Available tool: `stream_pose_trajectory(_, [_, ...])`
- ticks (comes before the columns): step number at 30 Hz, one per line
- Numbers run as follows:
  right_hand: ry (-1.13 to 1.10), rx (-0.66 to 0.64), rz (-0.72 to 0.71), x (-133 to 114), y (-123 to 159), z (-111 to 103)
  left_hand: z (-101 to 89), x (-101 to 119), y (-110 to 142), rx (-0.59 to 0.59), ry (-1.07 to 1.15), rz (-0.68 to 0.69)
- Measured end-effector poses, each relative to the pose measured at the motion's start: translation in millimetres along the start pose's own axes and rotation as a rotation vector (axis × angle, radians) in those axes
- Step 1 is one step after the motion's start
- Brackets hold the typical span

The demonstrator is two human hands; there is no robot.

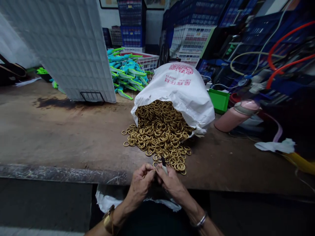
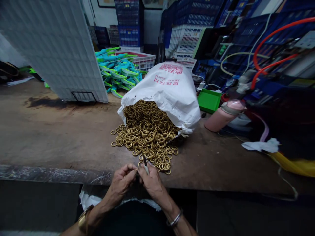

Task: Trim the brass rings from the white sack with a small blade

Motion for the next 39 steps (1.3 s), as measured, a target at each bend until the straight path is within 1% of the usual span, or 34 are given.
stream_pose_trajectory(2, [0.026,0.021,-0.016,0,-2,-3,4.3,-1,1,-0.023,-0.007,-0.016])
stream_pose_trajectory(5, [0.032,0.036,-0.043,-3,-4,-6,8.5,-10,3,-0.077,0.011,-0.108])
stream_pose_trajectory(7, [0.038,0.040,-0.056,-5,-5,-6,9.4,-15,4,-0.112,0.010,-0.145])
stream_pose_trajectory(12, [0.028,0.013,-0.066,-10,-2,-3,12.0,-22,6,-0.178,0.058,-0.161])
stream_pose_trajectory(15, [0.018,-0.021,-0.076,-10,0,-1,13.1,-24,8,-0.184,0.098,-0.163])
stream_pose_trajectory(17, [0.048,0.004,-0.089,-9,-1,-6,13.6,-24,10,-0.181,0.120,-0.163])
stream_pose_trajectory(19, [0.134,0.088,-0.126,-9,-1,-16,12.3,-21,12,-0.163,0.134,-0.161])
stream_pose_trajectory(21, [0.287,0.159,-0.211,-15,3,-24,8.8,-18,12,-0.125,0.124,-0.154])
stream_pose_trajectory(22, [0.376,0.160,-0.262,-19,6,-23,6.8,-16,12,-0.104,0.111,-0.146])
stream_pose_trajectory(24, [0.546,0.114,-0.332,-24,12,-15,3.8,-12,13,-0.076,0.087,-0.127])
stream_pose_trajectory(27, [0.731,0.047,-0.329,-23,18,-3,3.1,-8,13,-0.069,0.092,-0.103])
stream_pose_trajectory(30, [0.849,0.036,-0.349,-24,21,3,2.5,-6,14,-0.062,0.092,-0.087])
stream_pose_trajectory(33, [0.926,0.021,-0.369,-22,20,6,-1.6,-4,16,-0.037,0.034,-0.070])
stream_pose_trajectory(35, [0.988,0.039,-0.352,-19,18,4,-2.9,-4,21,-0.050,-0.001,-0.072])
stream_pose_trajectory(37, [1.037,0.097,-0.334,-18,15,-2,-0.3,-5,28,-0.111,-0.010,-0.091])
stream_pose_trajectory(39, [1.049,0.155,-0.336,-19,13,-7,3.1,-6,35,-0.180,0.027,-0.116])
Point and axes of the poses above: each hand's wrist, its own y-axis away from the middle knuckle, its own z-axis out of the palm, x = y × z, the point moved 10 cm from there along -y, towards the middle knuckle, and after that the axes turned 6 degrees about x, right-handed, at the moved point
